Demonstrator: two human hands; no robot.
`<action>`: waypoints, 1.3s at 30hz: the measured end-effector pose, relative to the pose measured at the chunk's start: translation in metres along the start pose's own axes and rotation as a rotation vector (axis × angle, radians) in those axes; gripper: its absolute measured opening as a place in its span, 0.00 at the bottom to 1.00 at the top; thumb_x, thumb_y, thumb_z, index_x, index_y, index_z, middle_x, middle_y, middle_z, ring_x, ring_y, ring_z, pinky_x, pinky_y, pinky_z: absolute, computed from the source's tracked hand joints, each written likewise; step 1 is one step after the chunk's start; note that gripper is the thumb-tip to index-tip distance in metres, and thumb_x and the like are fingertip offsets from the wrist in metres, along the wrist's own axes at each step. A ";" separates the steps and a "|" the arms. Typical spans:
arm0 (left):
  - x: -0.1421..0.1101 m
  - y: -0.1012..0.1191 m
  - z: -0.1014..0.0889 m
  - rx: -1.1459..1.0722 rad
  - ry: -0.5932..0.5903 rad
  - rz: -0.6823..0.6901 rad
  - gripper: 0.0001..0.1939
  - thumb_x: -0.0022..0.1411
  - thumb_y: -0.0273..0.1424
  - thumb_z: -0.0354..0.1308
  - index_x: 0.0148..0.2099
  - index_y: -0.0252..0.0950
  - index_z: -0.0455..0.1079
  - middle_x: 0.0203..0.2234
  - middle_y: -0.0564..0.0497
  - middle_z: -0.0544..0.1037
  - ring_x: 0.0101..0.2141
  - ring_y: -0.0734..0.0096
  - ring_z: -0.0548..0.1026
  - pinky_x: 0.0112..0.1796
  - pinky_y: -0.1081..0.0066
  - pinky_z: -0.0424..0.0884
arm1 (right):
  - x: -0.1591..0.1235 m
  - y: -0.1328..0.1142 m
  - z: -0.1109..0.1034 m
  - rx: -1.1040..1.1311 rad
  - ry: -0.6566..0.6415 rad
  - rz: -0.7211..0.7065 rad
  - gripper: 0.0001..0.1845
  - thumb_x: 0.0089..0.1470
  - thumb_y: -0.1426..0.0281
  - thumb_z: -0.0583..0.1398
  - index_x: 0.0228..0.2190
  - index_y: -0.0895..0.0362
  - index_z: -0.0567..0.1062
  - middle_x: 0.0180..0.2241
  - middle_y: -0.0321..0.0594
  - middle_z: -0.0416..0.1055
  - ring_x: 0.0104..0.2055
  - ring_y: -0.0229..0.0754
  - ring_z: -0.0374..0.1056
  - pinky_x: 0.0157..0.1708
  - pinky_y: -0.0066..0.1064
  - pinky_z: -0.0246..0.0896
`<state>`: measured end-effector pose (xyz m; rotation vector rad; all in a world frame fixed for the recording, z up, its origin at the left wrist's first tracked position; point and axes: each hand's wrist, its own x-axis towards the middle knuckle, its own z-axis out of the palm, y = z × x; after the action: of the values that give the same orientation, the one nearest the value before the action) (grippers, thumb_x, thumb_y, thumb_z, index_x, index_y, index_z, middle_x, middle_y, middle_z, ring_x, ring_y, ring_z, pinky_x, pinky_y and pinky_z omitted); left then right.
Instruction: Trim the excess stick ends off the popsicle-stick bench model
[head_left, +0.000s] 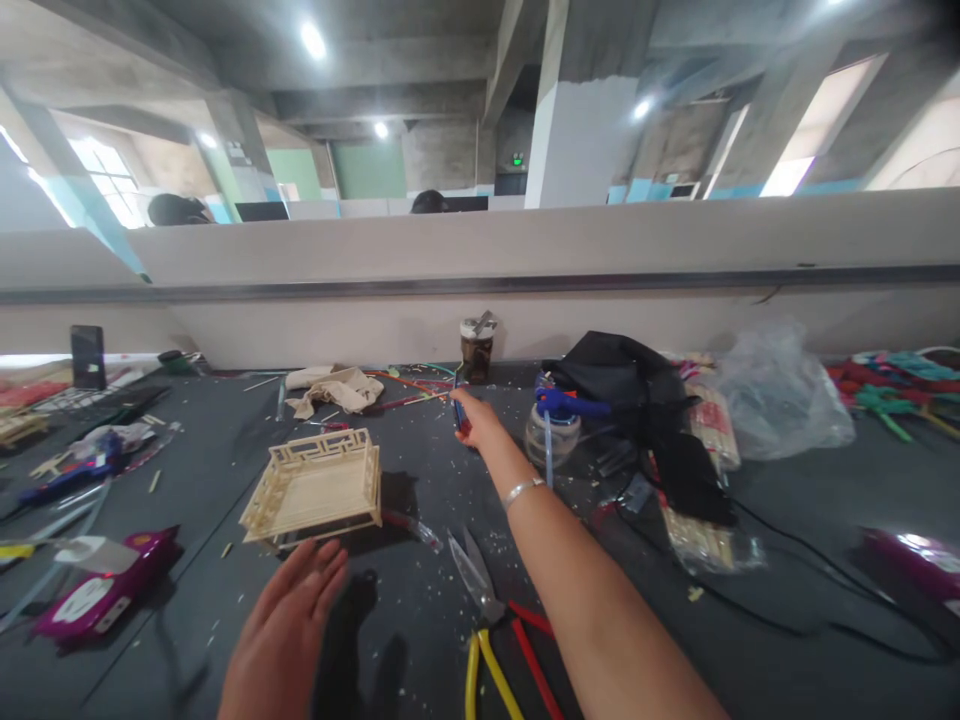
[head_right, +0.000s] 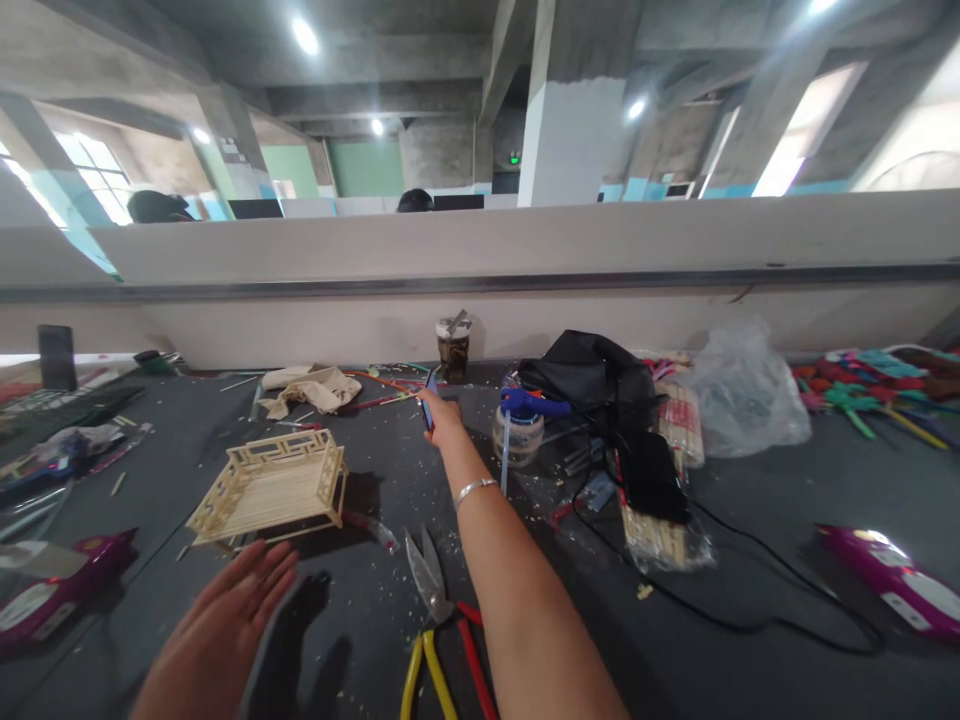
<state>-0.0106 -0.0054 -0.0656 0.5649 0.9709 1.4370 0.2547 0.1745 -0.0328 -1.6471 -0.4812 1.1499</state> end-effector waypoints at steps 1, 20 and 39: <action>-0.014 0.001 0.005 0.123 0.015 0.070 0.20 0.51 0.28 0.63 0.49 0.41 0.73 0.47 0.47 0.78 0.53 0.58 0.71 0.56 0.63 0.64 | -0.005 0.002 0.001 0.018 -0.004 -0.015 0.16 0.56 0.61 0.60 0.39 0.61 0.73 0.30 0.37 0.72 0.28 0.36 0.69 0.28 0.30 0.67; 0.089 -0.058 0.149 -0.076 -0.538 -0.291 0.18 0.61 0.33 0.56 0.53 0.38 0.70 0.45 0.50 0.78 0.45 0.64 0.75 0.48 0.66 0.70 | -0.099 0.060 -0.018 -0.590 0.457 -0.832 0.46 0.43 0.63 0.65 0.57 0.78 0.57 0.46 0.64 0.68 0.50 0.59 0.64 0.52 0.46 0.57; 0.113 -0.075 0.177 -0.153 -0.769 -0.159 0.17 0.59 0.34 0.60 0.51 0.43 0.67 0.45 0.49 0.76 0.41 0.61 0.76 0.45 0.52 0.72 | -0.130 0.100 -0.049 -0.366 0.244 -1.013 0.37 0.54 0.69 0.56 0.62 0.62 0.50 0.59 0.56 0.58 0.62 0.52 0.55 0.58 0.50 0.55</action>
<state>0.1616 0.1362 -0.0580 0.8201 0.2825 1.0044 0.2150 0.0109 -0.0632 -1.4812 -1.2289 0.1083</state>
